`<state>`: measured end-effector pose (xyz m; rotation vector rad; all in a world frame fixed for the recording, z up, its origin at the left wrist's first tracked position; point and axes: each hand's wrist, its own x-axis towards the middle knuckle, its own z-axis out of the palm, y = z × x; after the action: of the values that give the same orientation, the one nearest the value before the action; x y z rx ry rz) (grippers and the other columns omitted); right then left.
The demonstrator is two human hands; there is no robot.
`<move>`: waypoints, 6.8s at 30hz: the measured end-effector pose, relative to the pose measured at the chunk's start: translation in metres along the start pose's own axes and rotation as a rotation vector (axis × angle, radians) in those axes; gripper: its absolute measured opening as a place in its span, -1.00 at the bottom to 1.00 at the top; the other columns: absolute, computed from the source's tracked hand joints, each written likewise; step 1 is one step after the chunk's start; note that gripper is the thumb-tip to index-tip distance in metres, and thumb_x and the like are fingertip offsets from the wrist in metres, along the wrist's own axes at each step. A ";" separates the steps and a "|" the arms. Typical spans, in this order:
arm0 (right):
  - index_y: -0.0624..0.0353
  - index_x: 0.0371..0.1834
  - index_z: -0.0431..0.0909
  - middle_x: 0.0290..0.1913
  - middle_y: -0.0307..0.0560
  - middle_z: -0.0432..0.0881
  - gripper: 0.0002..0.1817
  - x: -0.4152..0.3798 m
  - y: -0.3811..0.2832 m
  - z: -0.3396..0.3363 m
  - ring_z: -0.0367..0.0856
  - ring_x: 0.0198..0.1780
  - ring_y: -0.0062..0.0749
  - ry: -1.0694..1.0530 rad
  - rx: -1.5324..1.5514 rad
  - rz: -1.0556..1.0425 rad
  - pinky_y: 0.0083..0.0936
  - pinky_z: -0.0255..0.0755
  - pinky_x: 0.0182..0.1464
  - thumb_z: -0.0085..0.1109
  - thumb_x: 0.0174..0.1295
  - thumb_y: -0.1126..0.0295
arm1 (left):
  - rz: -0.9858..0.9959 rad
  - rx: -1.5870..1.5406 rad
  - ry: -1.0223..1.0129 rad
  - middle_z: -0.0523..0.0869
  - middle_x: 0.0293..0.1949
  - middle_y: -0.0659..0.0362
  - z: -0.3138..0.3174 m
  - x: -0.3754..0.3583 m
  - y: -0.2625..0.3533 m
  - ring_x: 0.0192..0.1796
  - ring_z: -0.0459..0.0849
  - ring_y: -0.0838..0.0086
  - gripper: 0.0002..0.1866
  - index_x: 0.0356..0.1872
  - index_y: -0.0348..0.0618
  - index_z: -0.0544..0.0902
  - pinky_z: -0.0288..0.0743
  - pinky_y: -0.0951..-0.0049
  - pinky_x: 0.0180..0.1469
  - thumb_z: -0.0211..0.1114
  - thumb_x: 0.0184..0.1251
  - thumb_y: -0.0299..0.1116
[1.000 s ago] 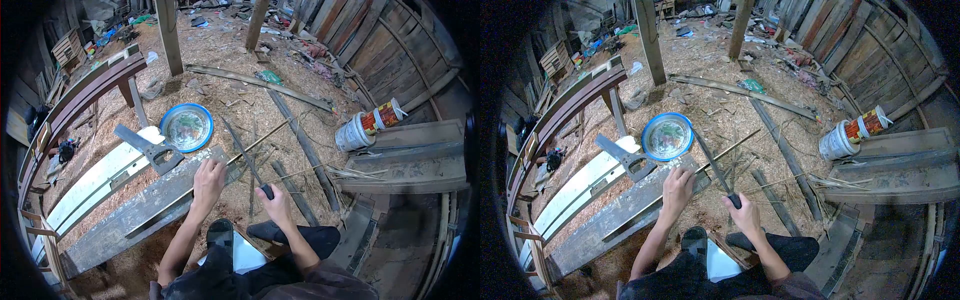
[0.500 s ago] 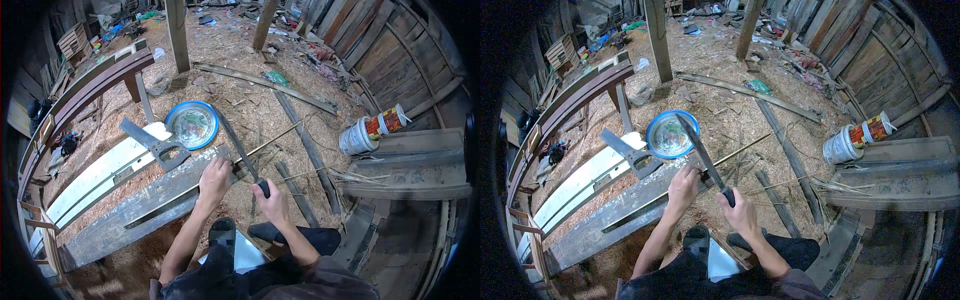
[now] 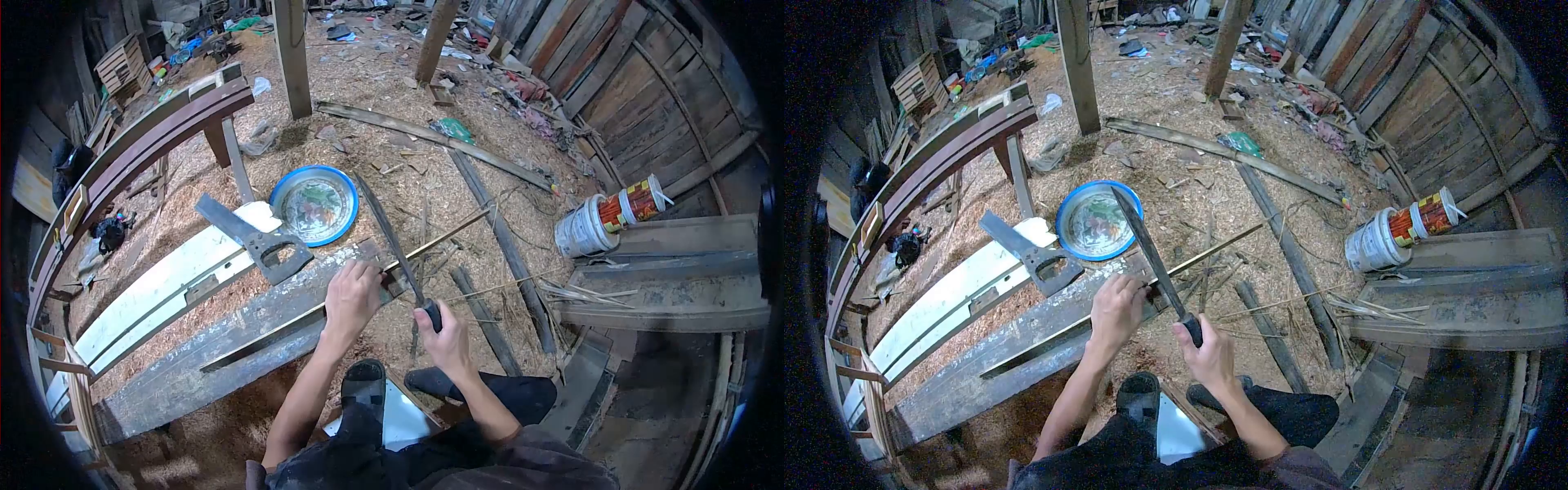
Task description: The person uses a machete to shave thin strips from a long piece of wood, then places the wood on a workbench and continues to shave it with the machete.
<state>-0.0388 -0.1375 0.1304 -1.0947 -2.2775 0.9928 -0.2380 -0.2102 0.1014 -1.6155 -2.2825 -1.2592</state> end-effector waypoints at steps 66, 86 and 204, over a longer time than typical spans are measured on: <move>0.31 -0.21 0.67 -0.50 -0.07 0.60 -0.33 -0.018 0.004 0.006 0.57 -0.42 -0.40 -0.174 0.184 0.116 -0.30 0.42 -0.31 0.21 0.52 -0.25 | 0.028 -0.252 -0.014 0.71 -0.06 0.05 -0.023 -0.019 -0.012 0.04 0.66 0.08 -0.77 -0.07 -0.27 0.78 0.57 0.15 0.11 0.49 0.25 -0.60; 0.32 -0.14 0.63 -0.54 0.03 0.55 -0.32 -0.004 0.002 0.005 0.56 -0.45 -0.22 -0.265 0.104 0.226 -0.21 0.44 -0.30 0.03 0.62 -0.22 | -0.013 -0.205 -0.072 0.71 -0.04 0.03 -0.019 -0.020 -0.004 0.05 0.67 0.09 -0.81 -0.09 -0.29 0.80 0.60 0.15 0.14 0.47 0.27 -0.59; 0.33 -0.29 0.60 -0.62 0.00 0.47 -0.20 0.005 0.004 -0.004 0.55 -0.49 -0.23 -0.325 0.113 0.254 -0.13 0.44 -0.32 -0.03 0.58 -0.35 | 0.001 -0.208 -0.042 0.71 -0.08 0.04 -0.020 -0.022 -0.005 -0.03 0.66 0.08 -0.84 -0.15 -0.30 0.79 0.59 0.15 0.06 0.49 0.25 -0.59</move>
<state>-0.0378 -0.1300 0.1305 -1.2742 -2.3294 1.4762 -0.2399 -0.2403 0.1007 -1.7218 -2.2383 -1.5206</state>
